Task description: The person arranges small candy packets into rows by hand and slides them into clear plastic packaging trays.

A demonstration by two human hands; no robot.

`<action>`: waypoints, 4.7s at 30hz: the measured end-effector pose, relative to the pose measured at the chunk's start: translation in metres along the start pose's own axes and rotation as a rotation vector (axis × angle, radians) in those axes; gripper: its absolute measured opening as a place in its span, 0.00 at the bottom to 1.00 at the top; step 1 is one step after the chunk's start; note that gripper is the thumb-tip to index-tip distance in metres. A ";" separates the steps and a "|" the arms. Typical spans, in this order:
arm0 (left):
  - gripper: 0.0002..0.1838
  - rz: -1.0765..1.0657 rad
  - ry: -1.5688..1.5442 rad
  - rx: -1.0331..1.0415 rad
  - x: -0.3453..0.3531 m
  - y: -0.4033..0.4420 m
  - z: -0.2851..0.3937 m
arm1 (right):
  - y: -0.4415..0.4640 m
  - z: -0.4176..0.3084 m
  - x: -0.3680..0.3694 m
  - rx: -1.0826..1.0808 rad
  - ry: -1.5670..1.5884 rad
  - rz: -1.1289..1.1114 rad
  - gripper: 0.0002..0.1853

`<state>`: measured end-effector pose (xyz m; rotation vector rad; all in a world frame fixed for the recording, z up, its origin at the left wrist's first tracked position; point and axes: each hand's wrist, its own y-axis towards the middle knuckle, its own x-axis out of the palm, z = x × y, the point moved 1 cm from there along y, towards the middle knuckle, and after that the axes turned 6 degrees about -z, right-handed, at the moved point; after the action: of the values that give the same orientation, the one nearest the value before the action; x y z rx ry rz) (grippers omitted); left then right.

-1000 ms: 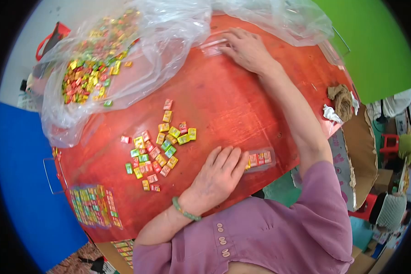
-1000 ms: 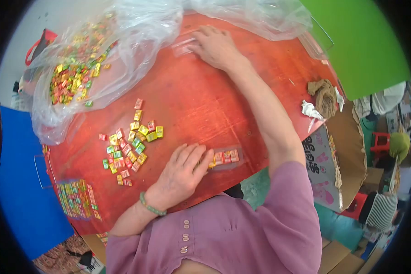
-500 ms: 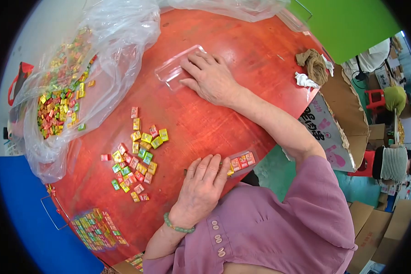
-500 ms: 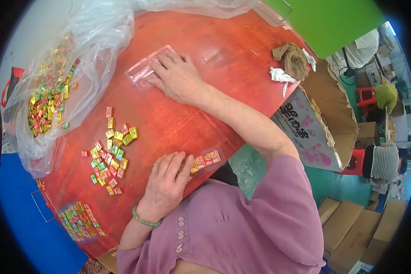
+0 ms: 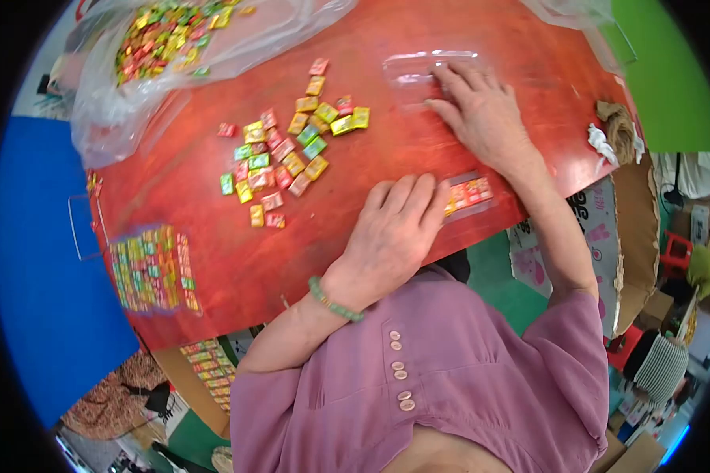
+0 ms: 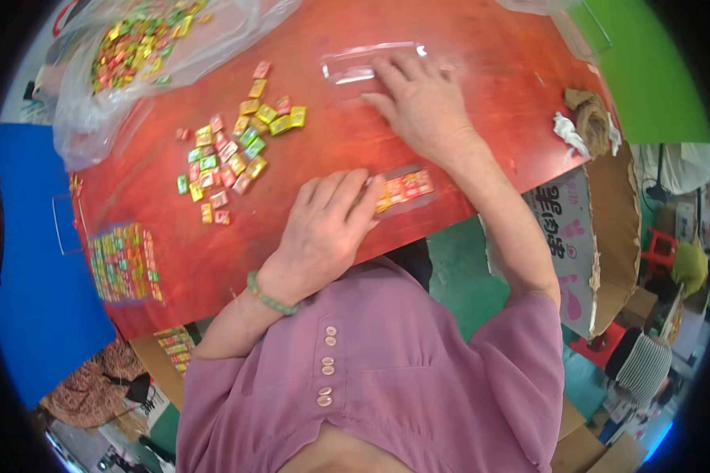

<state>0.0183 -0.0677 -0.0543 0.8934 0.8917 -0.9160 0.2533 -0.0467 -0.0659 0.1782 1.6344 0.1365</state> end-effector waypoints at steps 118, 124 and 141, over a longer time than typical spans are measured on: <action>0.18 0.200 0.031 -0.523 -0.052 -0.098 -0.053 | 0.014 -0.134 -0.025 -0.503 0.449 -0.449 0.15; 0.17 0.150 -0.008 -0.479 -0.056 -0.093 -0.047 | 0.016 -0.132 -0.021 -0.499 0.451 -0.346 0.16; 0.17 0.237 -0.089 -0.511 -0.050 -0.085 -0.051 | 0.015 -0.123 -0.022 -0.494 0.449 -0.402 0.15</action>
<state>-0.0886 -0.0364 -0.0476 0.4977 0.8670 -0.4837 0.1330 -0.0344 -0.0324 -0.5946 1.9901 0.2806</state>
